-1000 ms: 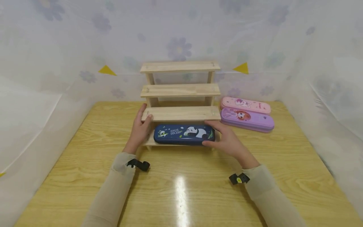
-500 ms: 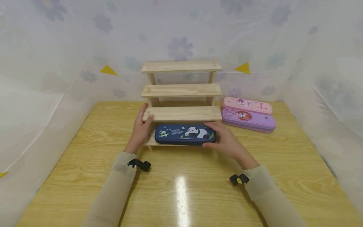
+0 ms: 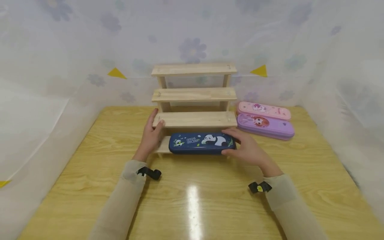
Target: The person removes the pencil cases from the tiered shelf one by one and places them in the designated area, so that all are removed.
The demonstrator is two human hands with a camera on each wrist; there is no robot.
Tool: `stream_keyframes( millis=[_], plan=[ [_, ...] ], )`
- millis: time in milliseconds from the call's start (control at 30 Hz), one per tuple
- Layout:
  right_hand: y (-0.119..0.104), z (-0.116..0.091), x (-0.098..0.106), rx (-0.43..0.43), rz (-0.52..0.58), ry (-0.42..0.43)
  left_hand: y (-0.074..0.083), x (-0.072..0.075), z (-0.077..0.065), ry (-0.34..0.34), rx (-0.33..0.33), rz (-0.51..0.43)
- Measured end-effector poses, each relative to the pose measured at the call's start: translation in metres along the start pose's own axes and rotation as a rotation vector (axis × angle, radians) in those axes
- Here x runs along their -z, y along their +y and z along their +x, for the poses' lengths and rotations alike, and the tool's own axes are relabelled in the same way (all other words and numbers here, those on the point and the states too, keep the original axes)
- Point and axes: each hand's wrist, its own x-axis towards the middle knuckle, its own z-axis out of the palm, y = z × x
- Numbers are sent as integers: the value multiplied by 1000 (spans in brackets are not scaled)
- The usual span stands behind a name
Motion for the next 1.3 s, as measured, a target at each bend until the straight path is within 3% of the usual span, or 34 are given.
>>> stream_keyframes(
  millis=[533, 600, 933, 1300],
  plan=[
    [5, -17, 28, 21, -24, 63, 2, -5, -1, -25, 29, -24],
    [7, -20, 30, 17, -24, 73, 12, -4, -4, -35, 38, -20],
    [17, -47, 43, -81, -44, 135, 1, -2, -6, -35, 59, -83],
    [28, -73, 59, -98, -21, 150, -1, 5, -3, -56, 73, -76]
  ],
)
